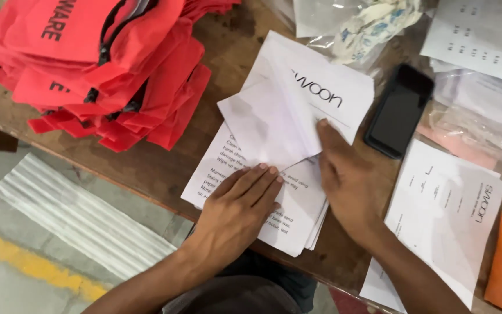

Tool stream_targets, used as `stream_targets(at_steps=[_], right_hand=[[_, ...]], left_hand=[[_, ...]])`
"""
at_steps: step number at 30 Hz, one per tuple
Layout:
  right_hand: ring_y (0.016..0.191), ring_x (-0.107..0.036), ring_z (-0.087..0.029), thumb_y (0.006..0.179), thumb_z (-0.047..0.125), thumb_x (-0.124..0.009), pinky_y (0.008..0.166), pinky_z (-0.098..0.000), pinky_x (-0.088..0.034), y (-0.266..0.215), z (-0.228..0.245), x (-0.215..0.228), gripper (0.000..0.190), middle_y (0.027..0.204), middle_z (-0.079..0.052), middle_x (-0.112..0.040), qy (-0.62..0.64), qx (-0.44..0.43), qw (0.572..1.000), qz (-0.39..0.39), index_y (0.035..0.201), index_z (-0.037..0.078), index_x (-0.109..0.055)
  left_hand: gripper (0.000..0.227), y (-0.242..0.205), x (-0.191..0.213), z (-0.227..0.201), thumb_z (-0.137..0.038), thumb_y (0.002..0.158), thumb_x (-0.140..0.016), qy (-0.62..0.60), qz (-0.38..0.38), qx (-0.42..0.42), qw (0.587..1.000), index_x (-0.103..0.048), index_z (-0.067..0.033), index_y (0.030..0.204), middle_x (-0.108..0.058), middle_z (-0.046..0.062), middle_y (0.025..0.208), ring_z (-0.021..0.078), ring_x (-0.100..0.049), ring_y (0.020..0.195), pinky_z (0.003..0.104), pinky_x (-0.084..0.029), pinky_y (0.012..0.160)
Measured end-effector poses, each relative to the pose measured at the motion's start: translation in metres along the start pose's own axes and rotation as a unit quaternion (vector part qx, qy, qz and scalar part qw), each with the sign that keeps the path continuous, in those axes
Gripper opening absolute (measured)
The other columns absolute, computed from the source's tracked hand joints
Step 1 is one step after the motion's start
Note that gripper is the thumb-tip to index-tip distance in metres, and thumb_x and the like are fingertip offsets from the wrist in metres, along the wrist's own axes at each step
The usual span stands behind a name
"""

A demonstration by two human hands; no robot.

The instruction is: The person picks up a small white paper, folds it, and places it inside a red zippered bag, repeating this process for several bags.

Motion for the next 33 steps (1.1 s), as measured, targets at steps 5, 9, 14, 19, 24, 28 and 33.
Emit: stream_targets(at_steps=[5,9,14,19,24,28,33], right_hand=[[0.142,-0.048,-0.041,0.088,0.004,-0.069,0.112,-0.0586,-0.045,0.000,-0.005,-0.027,0.046,0.143,-0.017,-0.063,-0.227,0.318,0.921,-0.008,0.134,0.001,-0.066],[0.144,-0.047,-0.033,0.091,0.013,-0.067,0.118,-0.0587,-0.037,0.002,0.002,-0.026,0.048,0.145,-0.013,-0.062,-0.263,0.344,0.901,0.038,0.137,0.004,-0.067],[0.145,-0.046,-0.032,0.093,0.015,-0.065,0.120,-0.0563,-0.037,0.001,0.000,-0.028,0.045,0.145,-0.013,-0.062,-0.259,0.352,0.898,0.057,0.137,0.006,-0.067],[0.146,-0.045,-0.033,0.092,0.013,-0.063,0.120,-0.0525,-0.039,0.002,-0.001,-0.028,0.046,0.149,-0.015,-0.059,-0.253,0.370,0.890,0.079,0.137,0.002,-0.066],[0.146,-0.044,-0.030,0.091,0.012,-0.062,0.121,-0.0505,-0.040,-0.001,-0.004,-0.032,0.047,0.149,-0.012,-0.059,-0.244,0.358,0.897,0.086,0.138,0.005,-0.065],[0.147,-0.044,-0.029,0.093,0.013,-0.062,0.119,-0.0509,-0.041,-0.001,0.007,-0.029,0.047,0.148,-0.013,-0.059,-0.278,0.361,0.886,0.089,0.139,0.004,-0.063],[0.145,-0.044,-0.029,0.089,0.016,-0.060,0.120,-0.0510,-0.037,-0.001,0.018,-0.024,0.052,0.147,-0.014,-0.059,-0.340,0.371,0.859,0.097,0.140,0.004,-0.062]], left_hand=[[0.029,-0.020,0.000,0.006,-0.006,0.084,-0.070,-0.045,-0.020,0.039,0.998,-0.074,-0.0008,0.112,-0.072,0.011,0.123,0.0267,-0.064,0.122,0.037,-0.053,0.103],[0.030,-0.022,0.002,0.008,0.005,0.075,-0.072,-0.066,-0.062,0.055,0.994,-0.077,-0.0036,0.103,-0.075,0.008,0.115,0.0265,-0.066,0.115,0.036,-0.057,0.097],[0.024,-0.023,0.000,0.010,0.003,0.078,-0.076,-0.063,-0.084,0.043,0.994,-0.077,-0.0040,0.101,-0.074,0.007,0.114,0.0256,-0.066,0.112,0.034,-0.058,0.094],[0.017,-0.022,-0.001,0.008,-0.003,0.083,-0.081,-0.062,-0.101,0.049,0.992,-0.077,-0.0029,0.099,-0.074,0.007,0.113,0.0253,-0.065,0.111,0.034,-0.058,0.091],[0.015,-0.024,-0.004,0.008,-0.005,0.085,-0.082,-0.065,-0.113,0.058,0.990,-0.076,-0.0019,0.099,-0.073,0.007,0.112,0.0252,-0.065,0.111,0.034,-0.059,0.090],[0.015,-0.024,-0.005,0.007,-0.005,0.086,-0.082,-0.060,-0.115,0.058,0.990,-0.076,-0.0021,0.099,-0.072,0.007,0.112,0.0248,-0.065,0.112,0.034,-0.059,0.090],[0.019,-0.022,-0.001,0.005,-0.005,0.087,-0.083,-0.057,-0.121,0.062,0.989,-0.073,-0.0013,0.104,-0.071,0.008,0.113,0.0253,-0.063,0.112,0.036,-0.059,0.092]])
Point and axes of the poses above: each hand's wrist, its own y-axis towards the middle knuckle, its own x-axis out of the back of the hand, z = x × y, the point moved 1 cm from there along y, towards the middle knuckle
